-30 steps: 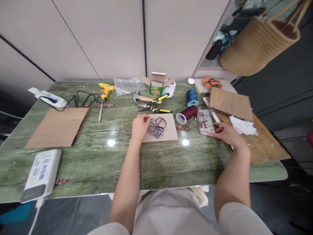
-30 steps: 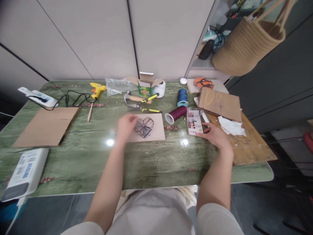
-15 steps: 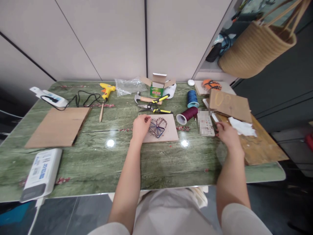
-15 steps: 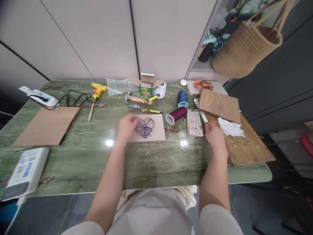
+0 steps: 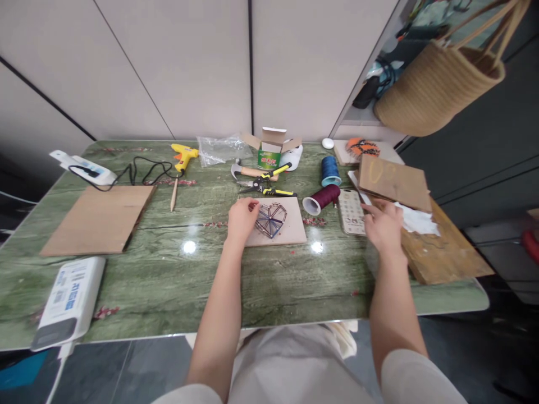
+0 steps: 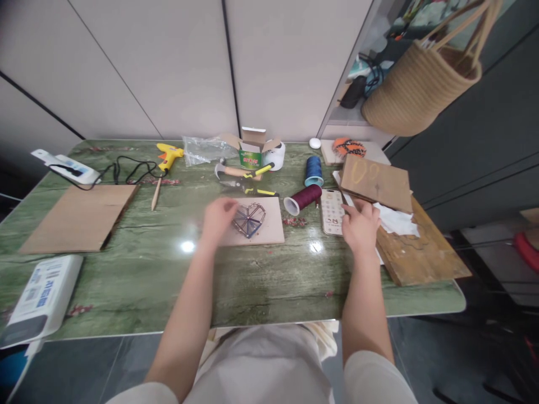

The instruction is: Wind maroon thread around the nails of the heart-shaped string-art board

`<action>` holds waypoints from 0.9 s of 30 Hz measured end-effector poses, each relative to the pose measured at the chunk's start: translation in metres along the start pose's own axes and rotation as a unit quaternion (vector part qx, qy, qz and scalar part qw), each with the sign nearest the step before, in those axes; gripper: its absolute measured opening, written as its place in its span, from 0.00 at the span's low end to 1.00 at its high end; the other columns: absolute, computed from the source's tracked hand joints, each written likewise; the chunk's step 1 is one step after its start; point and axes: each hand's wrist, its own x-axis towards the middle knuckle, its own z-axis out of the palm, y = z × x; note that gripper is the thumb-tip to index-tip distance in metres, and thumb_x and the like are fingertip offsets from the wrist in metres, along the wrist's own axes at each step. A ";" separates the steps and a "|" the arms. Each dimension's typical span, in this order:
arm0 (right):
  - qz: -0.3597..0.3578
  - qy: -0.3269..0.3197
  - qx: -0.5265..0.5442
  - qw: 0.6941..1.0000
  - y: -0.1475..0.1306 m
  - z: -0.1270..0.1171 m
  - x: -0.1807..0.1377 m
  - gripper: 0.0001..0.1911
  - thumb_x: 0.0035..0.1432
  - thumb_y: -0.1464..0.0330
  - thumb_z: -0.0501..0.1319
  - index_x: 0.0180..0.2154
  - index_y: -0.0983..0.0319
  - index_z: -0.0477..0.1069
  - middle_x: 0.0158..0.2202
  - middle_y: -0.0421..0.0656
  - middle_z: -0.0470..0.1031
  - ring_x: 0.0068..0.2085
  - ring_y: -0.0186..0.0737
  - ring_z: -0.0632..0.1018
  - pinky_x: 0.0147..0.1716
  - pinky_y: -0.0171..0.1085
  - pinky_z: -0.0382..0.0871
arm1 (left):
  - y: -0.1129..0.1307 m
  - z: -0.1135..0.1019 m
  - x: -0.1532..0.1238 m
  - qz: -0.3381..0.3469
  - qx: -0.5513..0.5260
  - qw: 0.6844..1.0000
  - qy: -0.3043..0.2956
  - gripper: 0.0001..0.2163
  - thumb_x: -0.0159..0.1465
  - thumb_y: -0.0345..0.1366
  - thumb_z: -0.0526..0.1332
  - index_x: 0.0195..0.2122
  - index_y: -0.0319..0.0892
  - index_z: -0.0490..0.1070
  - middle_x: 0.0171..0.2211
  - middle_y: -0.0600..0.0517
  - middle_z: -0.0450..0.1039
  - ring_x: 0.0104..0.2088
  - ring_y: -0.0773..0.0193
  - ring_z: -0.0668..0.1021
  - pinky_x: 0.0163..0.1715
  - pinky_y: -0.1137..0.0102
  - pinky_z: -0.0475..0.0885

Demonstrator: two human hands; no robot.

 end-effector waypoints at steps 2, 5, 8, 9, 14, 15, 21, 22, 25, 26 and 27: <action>-0.015 -0.020 -0.002 1.000 0.000 -0.001 -0.001 0.21 0.57 0.66 0.48 0.47 0.56 0.74 0.54 0.48 0.62 0.52 0.57 0.62 0.48 0.57 0.59 | 0.000 0.000 0.000 -0.001 0.001 1.000 0.002 0.08 0.60 0.34 0.57 0.36 0.41 0.74 0.36 0.49 0.76 0.37 0.64 0.76 0.41 0.70 0.68; 0.025 0.011 -0.012 1.000 0.000 0.000 -0.002 0.21 0.57 0.65 0.49 0.46 0.59 0.74 0.53 0.51 0.63 0.51 0.59 0.62 0.47 0.58 0.59 | 0.000 0.001 0.000 0.000 -0.001 1.000 0.004 0.08 0.60 0.35 0.57 0.36 0.42 0.74 0.36 0.50 0.76 0.36 0.64 0.76 0.40 0.70 0.68; 0.019 0.027 0.014 0.999 0.000 0.003 0.000 0.21 0.57 0.66 0.48 0.47 0.60 0.73 0.50 0.52 0.65 0.50 0.56 0.63 0.47 0.55 0.59 | 0.000 0.001 0.000 -0.003 0.000 1.000 0.003 0.08 0.60 0.35 0.57 0.36 0.42 0.74 0.36 0.50 0.76 0.36 0.63 0.76 0.40 0.69 0.68; 0.003 0.017 0.026 1.000 -0.001 0.004 0.001 0.21 0.57 0.67 0.48 0.47 0.60 0.72 0.49 0.51 0.66 0.50 0.55 0.63 0.48 0.55 0.59 | 0.000 0.001 0.000 -0.004 0.000 1.000 0.003 0.08 0.60 0.35 0.57 0.36 0.42 0.74 0.36 0.49 0.76 0.35 0.64 0.76 0.40 0.69 0.68; -0.025 -0.005 0.072 0.997 -0.004 0.010 0.005 0.22 0.53 0.70 0.50 0.50 0.61 0.66 0.47 0.51 0.70 0.50 0.55 0.63 0.49 0.55 0.57 | 0.000 0.000 0.000 -0.003 -0.004 1.000 -0.001 0.08 0.60 0.35 0.57 0.36 0.41 0.74 0.36 0.49 0.76 0.36 0.64 0.75 0.40 0.70 0.68; -0.026 -0.001 0.084 0.996 -0.005 0.011 0.005 0.22 0.52 0.70 0.50 0.50 0.61 0.65 0.46 0.50 0.70 0.51 0.55 0.63 0.49 0.55 0.57 | 0.000 0.000 0.000 -0.003 -0.003 1.000 -0.001 0.08 0.60 0.35 0.57 0.36 0.41 0.74 0.36 0.49 0.76 0.36 0.64 0.75 0.40 0.70 0.68; -0.024 0.019 0.095 0.995 -0.005 0.012 0.004 0.18 0.50 0.70 0.50 0.45 0.61 0.63 0.46 0.50 0.69 0.49 0.54 0.64 0.48 0.56 0.56 | 0.001 0.000 0.000 -0.006 -0.002 1.000 0.000 0.08 0.60 0.34 0.57 0.36 0.41 0.74 0.36 0.50 0.76 0.36 0.64 0.75 0.40 0.70 0.68; -0.014 0.022 0.084 0.996 -0.004 0.012 0.003 0.18 0.51 0.70 0.50 0.45 0.61 0.62 0.46 0.50 0.69 0.50 0.54 0.64 0.48 0.56 0.55 | 0.001 0.000 0.001 -0.004 -0.002 1.000 0.001 0.08 0.60 0.35 0.57 0.36 0.41 0.74 0.36 0.50 0.76 0.36 0.64 0.75 0.40 0.70 0.68; -0.003 0.020 0.080 0.997 -0.002 0.014 0.002 0.16 0.50 0.70 0.50 0.44 0.61 0.61 0.46 0.51 0.70 0.50 0.55 0.64 0.48 0.56 0.54 | 0.000 0.001 0.001 -0.002 0.000 1.000 0.005 0.08 0.60 0.34 0.57 0.36 0.41 0.74 0.36 0.50 0.76 0.36 0.64 0.75 0.39 0.70 0.68; -0.012 0.015 0.102 0.995 -0.001 0.015 0.001 0.16 0.50 0.70 0.50 0.44 0.61 0.61 0.44 0.50 0.71 0.49 0.53 0.66 0.48 0.55 0.55 | -0.001 0.001 0.001 -0.002 0.001 1.000 0.006 0.08 0.60 0.34 0.57 0.36 0.41 0.74 0.36 0.50 0.76 0.35 0.64 0.75 0.39 0.70 0.68; -0.026 0.012 0.131 0.991 -0.001 0.016 0.001 0.16 0.50 0.71 0.49 0.44 0.61 0.60 0.43 0.49 0.72 0.48 0.51 0.67 0.48 0.53 0.56 | -0.001 0.001 0.001 -0.002 0.002 1.000 0.007 0.08 0.60 0.35 0.57 0.36 0.41 0.74 0.36 0.50 0.76 0.35 0.64 0.75 0.39 0.70 0.68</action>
